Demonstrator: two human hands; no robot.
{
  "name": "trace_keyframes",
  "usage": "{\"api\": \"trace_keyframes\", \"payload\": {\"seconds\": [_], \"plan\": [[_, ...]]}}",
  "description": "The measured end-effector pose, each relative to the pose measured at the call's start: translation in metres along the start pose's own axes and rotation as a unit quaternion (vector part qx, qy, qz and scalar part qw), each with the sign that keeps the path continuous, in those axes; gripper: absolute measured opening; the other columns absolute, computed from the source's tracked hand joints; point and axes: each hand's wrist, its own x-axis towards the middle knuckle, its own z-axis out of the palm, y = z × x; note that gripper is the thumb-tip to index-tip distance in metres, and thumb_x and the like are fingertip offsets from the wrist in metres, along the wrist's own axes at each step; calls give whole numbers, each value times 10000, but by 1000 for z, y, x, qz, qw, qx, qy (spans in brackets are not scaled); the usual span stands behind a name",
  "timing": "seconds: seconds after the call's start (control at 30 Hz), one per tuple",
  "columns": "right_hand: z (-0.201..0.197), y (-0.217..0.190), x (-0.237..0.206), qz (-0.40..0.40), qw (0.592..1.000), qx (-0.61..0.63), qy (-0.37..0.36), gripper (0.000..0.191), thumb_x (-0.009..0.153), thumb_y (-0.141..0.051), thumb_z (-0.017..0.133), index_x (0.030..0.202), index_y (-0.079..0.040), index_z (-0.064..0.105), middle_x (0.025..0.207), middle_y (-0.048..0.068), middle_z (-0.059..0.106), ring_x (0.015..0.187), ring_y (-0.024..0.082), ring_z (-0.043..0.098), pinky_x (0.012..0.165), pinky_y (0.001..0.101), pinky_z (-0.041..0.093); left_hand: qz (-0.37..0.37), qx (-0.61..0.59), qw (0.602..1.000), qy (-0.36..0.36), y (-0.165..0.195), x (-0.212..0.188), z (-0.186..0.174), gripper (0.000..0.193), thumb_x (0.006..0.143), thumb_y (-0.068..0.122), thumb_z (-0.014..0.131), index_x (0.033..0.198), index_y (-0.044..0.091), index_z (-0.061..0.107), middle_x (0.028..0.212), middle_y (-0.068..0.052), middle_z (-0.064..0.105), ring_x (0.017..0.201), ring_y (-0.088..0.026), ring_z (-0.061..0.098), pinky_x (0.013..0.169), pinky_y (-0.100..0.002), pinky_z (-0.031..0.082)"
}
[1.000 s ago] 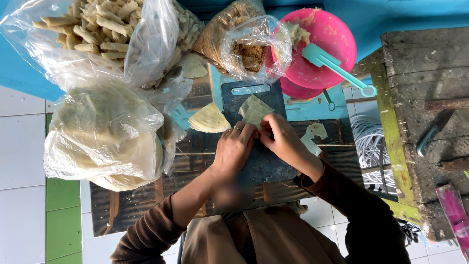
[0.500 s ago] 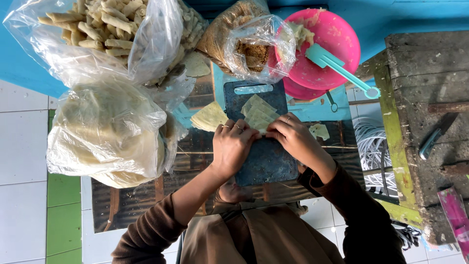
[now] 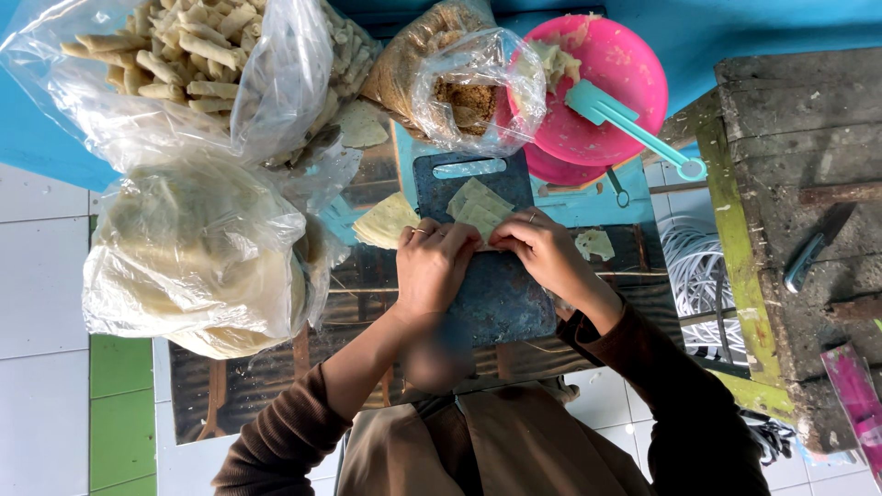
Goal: The person arranges thin triangular dough pieces into overlapping rows on a cutting board, using a plastic spatula to lift and reposition them, and pinches brown filling from a plastic-wrapped bag onto the dough layers. Bags of shaped dough pieces sit beside the board as the stacked rows accumulate.
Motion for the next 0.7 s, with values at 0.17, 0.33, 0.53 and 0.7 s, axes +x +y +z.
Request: {"api": "trace_keyframes", "payload": {"seconds": [0.17, 0.33, 0.53, 0.7], "plan": [[-6, -3, 0, -9, 1000, -10, -16, 99, 902, -11, 717, 1000, -22, 704, 1000, 100, 702, 958, 293, 666, 796, 385, 541, 53, 41, 997, 23, 3, -3, -4, 94, 888, 241, 770, 958, 207, 719, 924, 56, 719, 920, -210, 629, 818, -396, 428], [-11, -7, -1, -23, 999, 3, -34, 130, 910, -32, 720, 1032, -9, 681, 1016, 110, 678, 963, 307, 647, 807, 390, 531, 28, -4, 1000, 12, 5, -3, -8, 137, 860, 261, 779, 957, 171, 744, 941, 7, 688, 927, -255, 615, 804, -411, 433], [-2, -9, -1, -12, 1000, -13, -2, 153, 882, -52, 763, 1006, -30, 677, 983, 94, 674, 955, 290, 649, 814, 385, 524, -13, -25, 1000, -7, 3, 0, -6, 117, 842, 245, 788, 929, 180, 744, 924, 20, 680, 934, -248, 616, 811, -423, 445], [-2, -12, -3, 0, 1000, -2, -14, 216, 799, 2, 726, 1005, -22, 663, 1001, 97, 669, 985, 288, 657, 832, 385, 536, -14, -6, 1000, -13, 5, -2, -6, 155, 794, 158, 740, 946, 186, 743, 953, 10, 674, 951, -249, 617, 832, -414, 448]]}}
